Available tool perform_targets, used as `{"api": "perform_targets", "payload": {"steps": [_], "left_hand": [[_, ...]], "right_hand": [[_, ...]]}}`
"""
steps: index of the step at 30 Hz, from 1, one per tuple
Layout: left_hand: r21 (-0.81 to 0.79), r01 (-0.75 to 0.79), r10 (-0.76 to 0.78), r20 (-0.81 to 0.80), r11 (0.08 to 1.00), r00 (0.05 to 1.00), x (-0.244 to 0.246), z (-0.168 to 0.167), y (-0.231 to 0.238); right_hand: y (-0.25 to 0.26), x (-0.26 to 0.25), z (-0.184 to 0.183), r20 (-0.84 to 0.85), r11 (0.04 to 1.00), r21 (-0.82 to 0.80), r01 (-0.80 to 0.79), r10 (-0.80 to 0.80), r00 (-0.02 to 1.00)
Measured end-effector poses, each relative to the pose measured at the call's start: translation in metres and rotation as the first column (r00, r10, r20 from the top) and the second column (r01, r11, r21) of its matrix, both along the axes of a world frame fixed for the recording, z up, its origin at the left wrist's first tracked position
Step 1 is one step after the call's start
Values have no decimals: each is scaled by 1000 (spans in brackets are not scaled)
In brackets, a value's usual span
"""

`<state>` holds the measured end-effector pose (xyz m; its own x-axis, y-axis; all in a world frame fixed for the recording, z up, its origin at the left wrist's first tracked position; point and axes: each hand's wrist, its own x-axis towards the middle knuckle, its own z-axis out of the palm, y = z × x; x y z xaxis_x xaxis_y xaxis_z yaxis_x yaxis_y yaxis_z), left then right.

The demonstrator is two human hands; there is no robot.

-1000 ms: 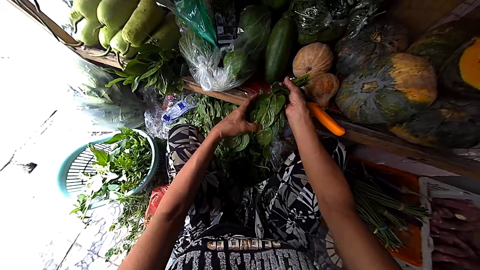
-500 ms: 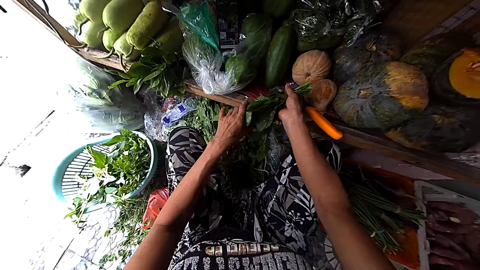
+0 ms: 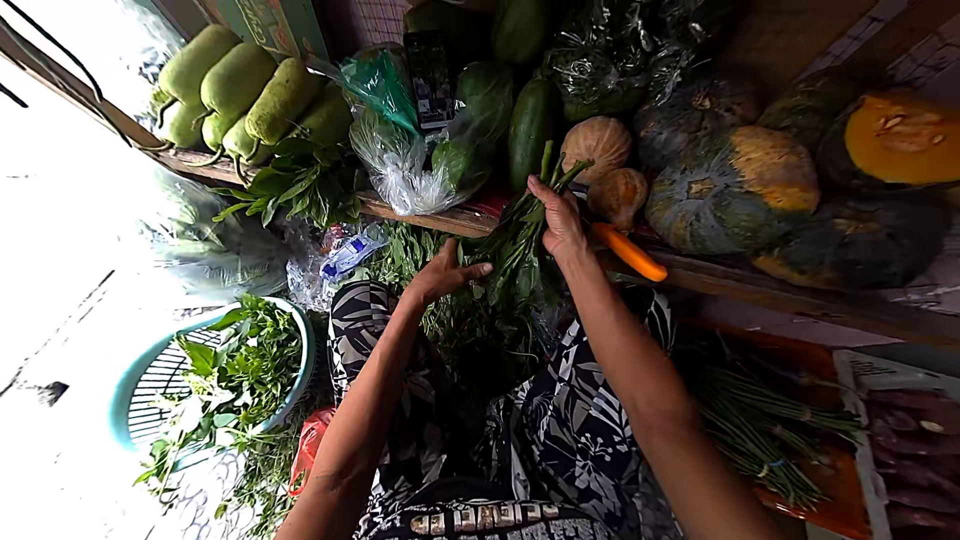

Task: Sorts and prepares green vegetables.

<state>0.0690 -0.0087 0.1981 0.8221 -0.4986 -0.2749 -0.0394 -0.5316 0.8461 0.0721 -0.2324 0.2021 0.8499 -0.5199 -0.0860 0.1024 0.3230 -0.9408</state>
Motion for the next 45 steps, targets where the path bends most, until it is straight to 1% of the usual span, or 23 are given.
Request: {"api": "perform_targets", "payload": {"steps": [1,2,3,5,7,10,12,14,16,17,19,20,22,24,25,27,29,30,33,35,38,42,45], "left_hand": [[26,-2,-2,127,1000,992,3,3,-4],[-8,0,2,232,1000,973,9,4,-11],[-83,1,25,311,997,950,14,8,-19],[-233,-15,109,396,972,912,19,20,-36],[-334,-32,167,384,942,908,31,29,-51],[-434,-60,188,258,899,948,54,30,-66],[-468,-60,158,173,882,972,61,36,-64],[-453,-75,139,110,889,984,62,43,-59],[-369,-72,131,138,927,982,60,47,-54],[-297,-60,116,176,953,977,58,50,-53],[-96,19,4,237,995,972,49,62,-51],[17,63,-65,272,998,960,43,70,-53],[240,86,-170,354,967,920,29,89,-57],[424,48,-233,396,904,888,17,107,-60],[464,42,-253,405,885,879,15,113,-61],[487,104,-317,379,867,869,20,113,-61],[442,181,-348,332,878,877,26,108,-62],[368,199,-328,331,908,885,29,103,-62],[114,178,-205,314,977,927,39,81,-58],[31,145,-147,299,989,943,42,71,-57],[17,111,-111,322,994,940,38,63,-57],[23,83,-85,365,996,927,31,62,-63],[-21,107,-90,400,994,912,32,58,-61]], "right_hand": [[4,-1,-2,25,999,-40,-11,12,1000],[7,-1,-5,48,997,-69,-28,31,998],[10,-1,-7,56,994,-101,-52,58,997],[18,-3,-6,37,981,-155,-116,124,992],[25,-7,-5,26,960,-210,-185,194,981],[29,-13,-3,24,928,-215,-305,318,948],[24,-16,1,-7,921,-176,-349,353,936],[17,-18,3,-38,926,-126,-356,354,934],[14,-20,8,-64,921,-97,-378,373,925],[13,-21,9,-69,915,-84,-394,389,919],[13,-21,9,-68,896,-60,-440,436,897],[14,-20,7,-54,890,-38,-455,453,890],[16,-17,4,-18,863,8,-505,505,863],[15,-15,1,9,843,-10,-537,537,843],[14,-14,0,10,842,-33,-538,538,843],[16,-14,1,-16,846,-68,-528,529,849],[20,-15,1,-46,860,-52,-508,506,861],[22,-15,0,-61,864,-31,-502,500,864],[29,-17,-3,-79,870,45,-491,493,866],[32,-19,-2,-66,859,78,-507,511,857],[36,-20,-8,-28,842,73,-534,537,843],[38,-22,-11,-12,826,9,-564,564,825],[32,-23,-7,-6,784,-50,-619,620,785]]}}
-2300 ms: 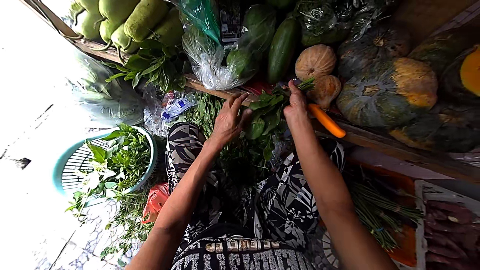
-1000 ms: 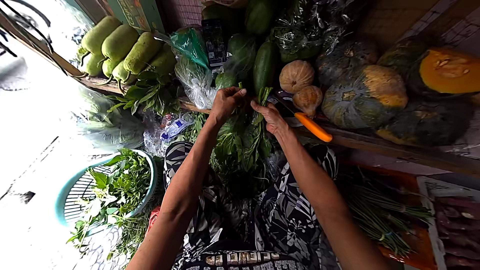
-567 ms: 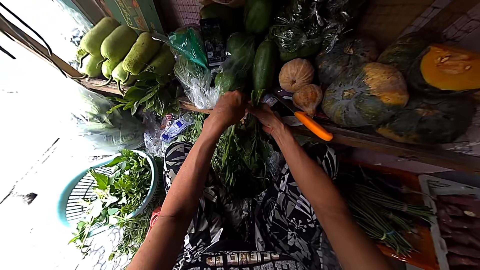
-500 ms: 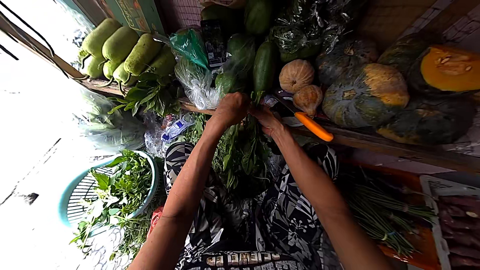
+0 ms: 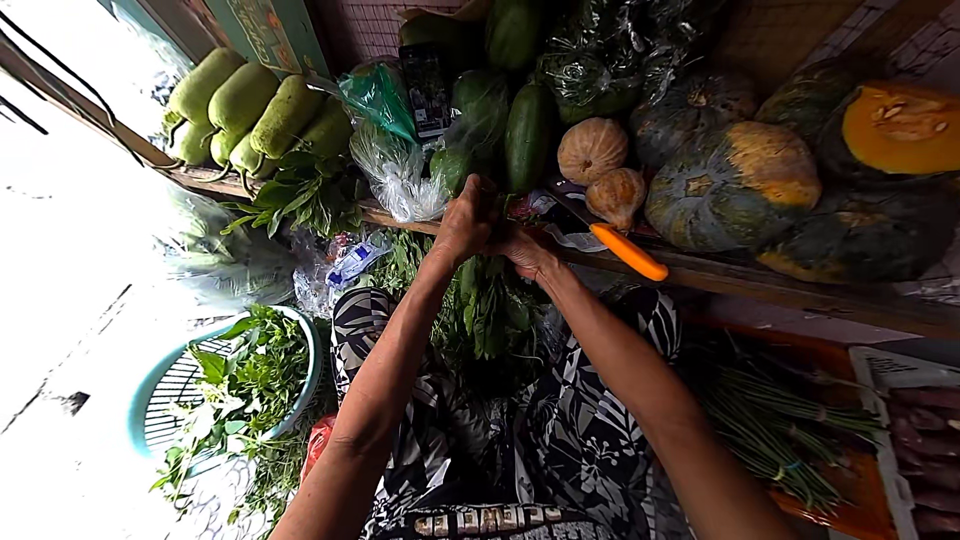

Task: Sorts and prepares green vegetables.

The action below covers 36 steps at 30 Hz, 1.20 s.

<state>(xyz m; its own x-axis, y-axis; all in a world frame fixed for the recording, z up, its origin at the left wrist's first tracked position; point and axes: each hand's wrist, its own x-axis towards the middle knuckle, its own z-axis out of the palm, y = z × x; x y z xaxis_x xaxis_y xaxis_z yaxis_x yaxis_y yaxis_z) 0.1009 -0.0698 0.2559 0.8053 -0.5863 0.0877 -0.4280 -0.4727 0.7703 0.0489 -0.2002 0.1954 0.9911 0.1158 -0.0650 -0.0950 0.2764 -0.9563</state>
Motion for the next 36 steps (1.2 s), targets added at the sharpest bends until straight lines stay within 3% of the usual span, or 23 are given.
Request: {"api": "perform_targets", "payload": {"steps": [3,6,10,13,16,19,22,25,29,33,36], "left_hand": [[9,-37,35,101,999,994,2,-7,0],[-109,-111,126,147,988,981,-2,-19,-6],[-249,102,-143,-153,963,978,4,-25,-6],[-283,192,-248,-178,940,952,17,-26,-8],[-326,202,-283,-220,923,934,22,-25,-11],[-239,161,-229,-294,958,928,21,-30,-2],[-112,190,-216,-304,975,928,17,-51,2],[-57,185,-194,-330,981,924,10,-64,2],[-260,115,-222,-429,959,876,3,-74,4],[-341,61,-228,-475,938,850,-5,-84,3],[-293,64,-188,-419,954,888,-19,-76,13]], "right_hand": [[-1,3,-2,10,1000,-20,23,-22,1000],[2,4,1,5,993,-18,113,-113,994],[2,-1,5,69,995,-24,99,-97,993],[0,-1,4,30,996,-27,84,-83,996],[3,1,4,9,983,-45,181,-181,984],[3,12,-1,-88,910,63,410,-404,910],[-8,22,-6,-196,801,249,544,-508,839],[-7,21,-8,-188,791,290,538,-504,843],[-9,19,-3,-28,860,62,506,-506,862],[-7,20,-10,-1,878,95,469,-471,882],[-5,10,-3,28,911,64,407,-409,912]]}}
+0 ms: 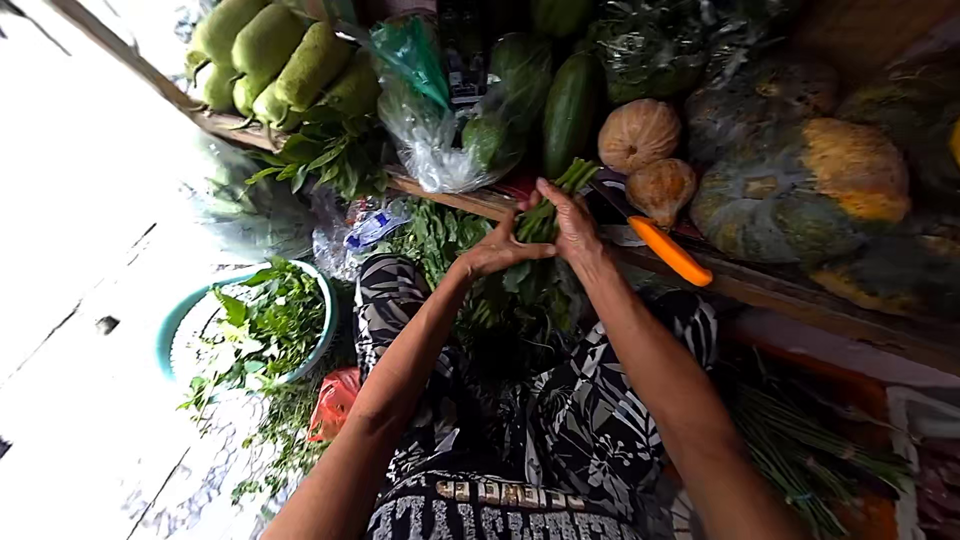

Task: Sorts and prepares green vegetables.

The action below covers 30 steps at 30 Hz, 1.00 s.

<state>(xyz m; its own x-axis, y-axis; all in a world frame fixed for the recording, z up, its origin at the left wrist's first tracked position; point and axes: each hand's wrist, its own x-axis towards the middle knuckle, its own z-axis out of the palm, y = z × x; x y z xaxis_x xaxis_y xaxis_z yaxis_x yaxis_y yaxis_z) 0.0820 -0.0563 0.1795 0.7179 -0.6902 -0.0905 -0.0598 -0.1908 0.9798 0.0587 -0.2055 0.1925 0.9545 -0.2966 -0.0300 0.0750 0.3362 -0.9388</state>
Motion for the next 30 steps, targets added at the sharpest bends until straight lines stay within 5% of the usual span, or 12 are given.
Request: {"api": "perform_targets", "payload": {"steps": [2,5,7,9,11,14,17,20,22,26,28,30], "left_hand": [[58,-127,111,227,990,967,-7,18,34],[-116,-541,520,496,833,695,-7,35,121],[-179,-772,750,444,610,489,-3,20,195],[7,-896,848,320,444,423,-4,-27,270],[311,-841,837,191,443,512,-31,-81,319],[644,-641,789,93,418,608,-87,-135,332],[921,-323,750,53,219,659,-168,-154,321],[925,-378,768,221,29,601,-222,-186,328],[821,-566,749,327,78,577,-235,-221,347],[549,-692,685,270,468,677,-209,-219,341],[523,-718,777,153,460,610,-196,-221,329],[666,-665,836,112,338,537,-190,-242,330]], "right_hand": [[-1,-5,8,-2,998,-66,-26,26,1000],[-17,-5,5,39,993,-121,-16,21,999],[-21,-5,2,77,991,-130,18,-8,997],[-16,-4,1,97,991,-124,40,-28,995],[-9,-6,2,84,990,-142,19,-7,996],[-4,-4,5,106,988,-145,-53,68,992],[0,-8,-2,87,979,-149,-140,154,984],[7,-17,-4,39,965,-156,-209,217,975],[14,-14,-4,-21,961,-182,-209,209,978],[24,-12,2,-90,948,-214,-238,223,971],[25,-11,8,-128,948,-196,-252,230,965],[24,-10,8,-127,951,-177,-254,234,964]]}}
